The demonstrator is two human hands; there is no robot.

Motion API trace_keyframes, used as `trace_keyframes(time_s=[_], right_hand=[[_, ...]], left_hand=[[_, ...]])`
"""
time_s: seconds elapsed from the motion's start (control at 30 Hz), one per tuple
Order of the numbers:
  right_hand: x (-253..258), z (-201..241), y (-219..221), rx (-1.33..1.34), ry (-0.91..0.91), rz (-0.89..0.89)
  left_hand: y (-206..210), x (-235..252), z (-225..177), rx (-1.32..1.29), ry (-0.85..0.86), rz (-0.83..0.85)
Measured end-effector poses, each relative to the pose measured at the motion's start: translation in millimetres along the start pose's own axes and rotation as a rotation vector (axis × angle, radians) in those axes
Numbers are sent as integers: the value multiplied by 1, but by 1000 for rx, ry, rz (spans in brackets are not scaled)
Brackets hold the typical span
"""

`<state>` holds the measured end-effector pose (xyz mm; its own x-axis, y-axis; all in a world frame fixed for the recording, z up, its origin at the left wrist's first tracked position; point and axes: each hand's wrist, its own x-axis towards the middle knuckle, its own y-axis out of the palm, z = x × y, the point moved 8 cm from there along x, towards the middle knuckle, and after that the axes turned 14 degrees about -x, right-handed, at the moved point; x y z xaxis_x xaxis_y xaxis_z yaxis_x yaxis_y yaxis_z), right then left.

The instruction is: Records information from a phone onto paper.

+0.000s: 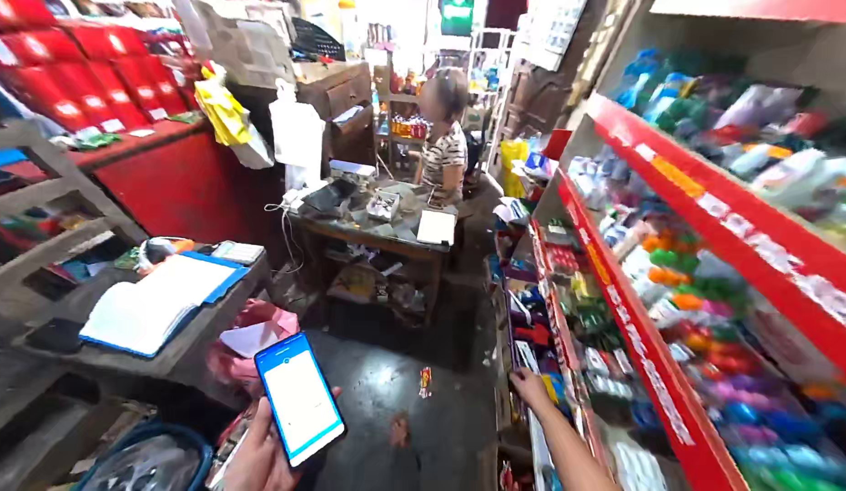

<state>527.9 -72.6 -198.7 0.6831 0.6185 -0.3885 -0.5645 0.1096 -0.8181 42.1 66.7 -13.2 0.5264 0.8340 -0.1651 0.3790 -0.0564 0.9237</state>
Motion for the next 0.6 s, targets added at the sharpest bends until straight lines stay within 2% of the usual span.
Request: trace_keyframes(time_s=[0.07, 0.13, 0.2, 0.27, 0.43, 0.5, 0.6], right_hand=[[63, 82, -24, 92, -120, -16], [119, 146, -32, 137, -221, 44], [162, 178, -24, 47, -265, 215], [213, 207, -45, -48, -275, 277], [358, 272, -152, -87, -279, 130], [430, 297, -167, -126, -343, 103], [534, 336, -162, -116, -495, 25]], left_hand=[[-9, 59, 1, -3, 38, -38], [-2, 124, 3, 13, 76, -105], [10, 175, 12, 31, 109, -178], [32, 226, 20, 29, 107, -167], [65, 339, 58, -30, 23, -199], [68, 382, 78, -42, 24, -243], [72, 439, 106, -82, 106, -326]])
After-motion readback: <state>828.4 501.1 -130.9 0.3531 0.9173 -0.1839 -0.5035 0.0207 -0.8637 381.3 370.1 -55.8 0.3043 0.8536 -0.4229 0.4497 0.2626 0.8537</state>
